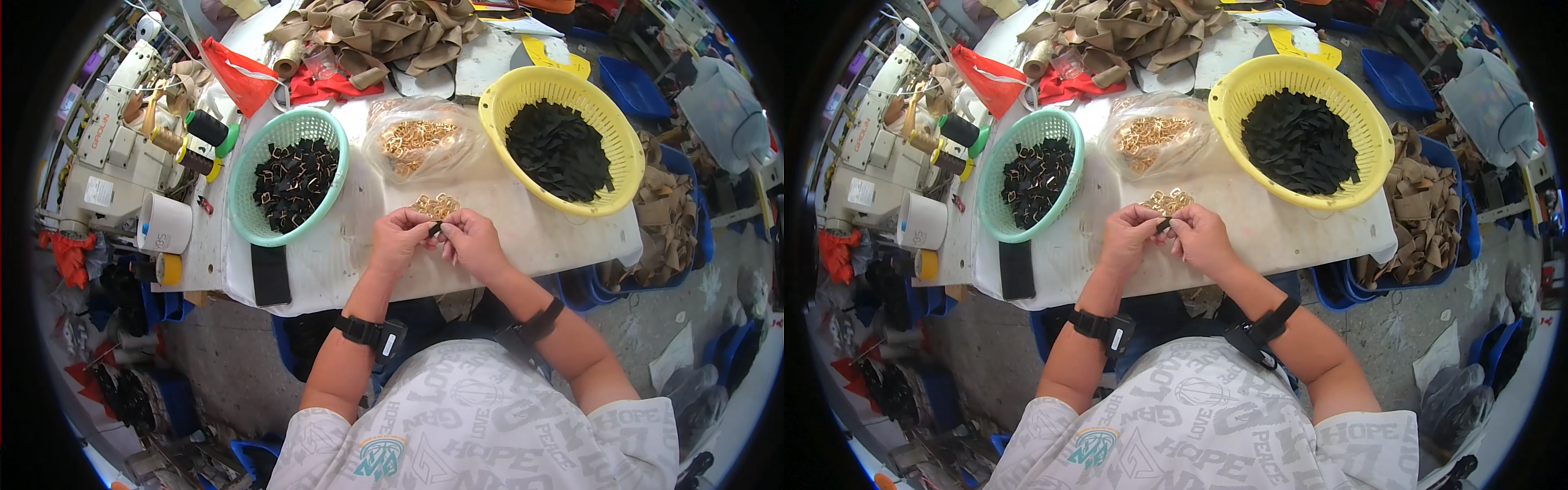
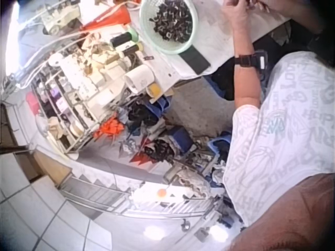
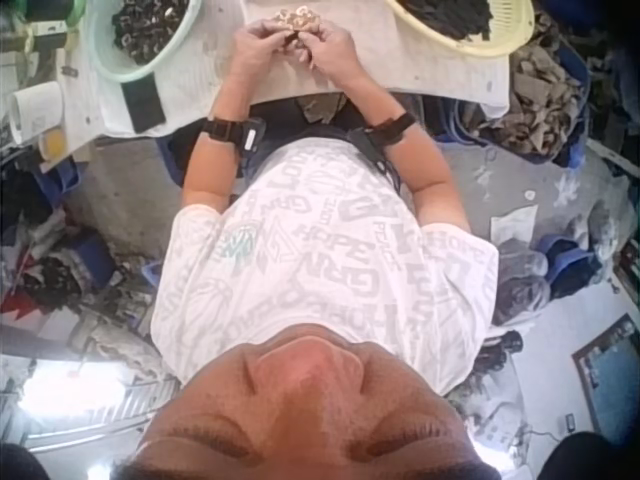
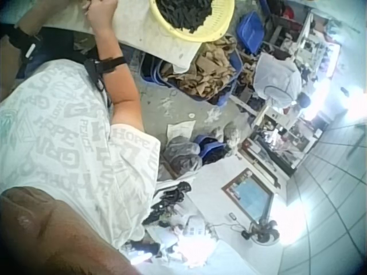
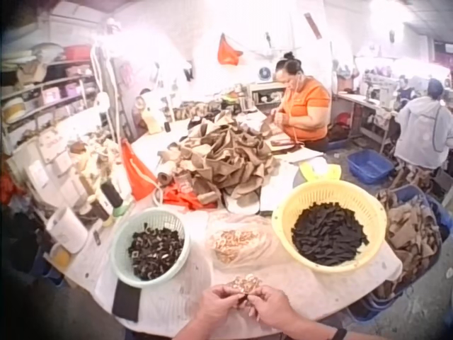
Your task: The recorder is assembling small metal and plastic hardware components for shoes at a workbench.
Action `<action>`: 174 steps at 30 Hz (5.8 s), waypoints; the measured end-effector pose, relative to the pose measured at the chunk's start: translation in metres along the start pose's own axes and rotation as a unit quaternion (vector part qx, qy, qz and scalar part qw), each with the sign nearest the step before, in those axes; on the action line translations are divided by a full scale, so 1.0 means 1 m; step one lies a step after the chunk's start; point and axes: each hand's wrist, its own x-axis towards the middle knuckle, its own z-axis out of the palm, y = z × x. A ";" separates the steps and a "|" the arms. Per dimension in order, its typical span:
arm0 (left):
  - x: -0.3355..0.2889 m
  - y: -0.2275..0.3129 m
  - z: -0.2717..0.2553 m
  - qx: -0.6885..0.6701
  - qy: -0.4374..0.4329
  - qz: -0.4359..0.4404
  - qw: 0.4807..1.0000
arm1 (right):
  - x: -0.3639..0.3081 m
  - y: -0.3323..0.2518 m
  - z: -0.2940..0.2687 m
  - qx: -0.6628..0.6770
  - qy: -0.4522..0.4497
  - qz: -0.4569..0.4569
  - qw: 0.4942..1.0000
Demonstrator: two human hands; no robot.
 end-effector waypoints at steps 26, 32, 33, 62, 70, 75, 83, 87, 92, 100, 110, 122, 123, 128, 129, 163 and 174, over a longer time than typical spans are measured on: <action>-0.010 0.001 0.005 0.094 -0.023 0.031 0.995 | 0.000 0.014 -0.017 -0.042 -0.063 -0.038 0.996; -0.010 -0.001 0.010 0.108 -0.001 0.032 0.994 | -0.009 0.009 -0.007 -0.118 -0.020 -0.095 0.988; -0.010 -0.002 0.013 0.113 0.014 0.036 0.993 | -0.009 0.009 -0.006 -0.133 -0.013 -0.102 0.986; -0.011 0.001 -0.002 0.065 -0.080 0.039 0.994 | 0.002 -0.003 -0.035 0.058 -0.147 0.042 0.986; -0.012 0.000 -0.001 0.098 -0.097 0.046 0.989 | 0.003 -0.007 -0.038 0.014 -0.183 0.035 0.982; -0.012 0.000 -0.002 0.090 -0.102 0.033 0.990 | 0.005 -0.004 -0.037 0.006 -0.179 0.031 0.983; -0.012 0.007 -0.005 0.101 -0.131 0.007 0.986 | 0.004 -0.011 -0.037 0.000 -0.181 0.047 0.982; -0.010 0.005 -0.008 0.104 -0.139 -0.009 0.985 | 0.006 -0.010 -0.037 -0.007 -0.173 0.060 0.983; -0.012 0.001 -0.005 0.097 -0.116 0.008 0.988 | 0.001 -0.005 -0.027 -0.024 -0.110 0.014 0.994; -0.013 -0.001 -0.003 0.096 -0.098 0.022 0.990 | -0.003 0.003 -0.024 -0.038 -0.100 -0.010 0.994; -0.012 -0.002 -0.003 0.080 -0.115 0.017 0.990 | -0.008 0.009 -0.018 -0.265 -0.023 -0.218 0.939; -0.007 0.004 -0.002 0.181 -0.181 -0.018 0.966 | -0.009 -0.012 -0.028 -0.426 -0.091 -0.301 0.848; -0.006 0.004 -0.003 0.183 -0.179 -0.022 0.966 | -0.008 -0.013 -0.028 -0.427 -0.094 -0.300 0.848; -0.006 0.005 0.000 0.151 -0.161 -0.030 0.975 | -0.005 -0.008 -0.025 -0.387 -0.067 -0.269 0.879; -0.006 0.005 -0.001 0.137 -0.158 -0.029 0.977 | -0.005 -0.007 -0.023 -0.345 -0.059 -0.250 0.903; -0.007 -0.001 -0.006 -0.023 -0.059 0.012 0.998 | -0.008 0.007 -0.036 -0.489 0.119 -0.390 0.771; -0.009 0.001 -0.002 0.066 -0.079 0.016 0.995 | -0.006 -0.009 -0.019 -0.284 0.003 -0.331 0.900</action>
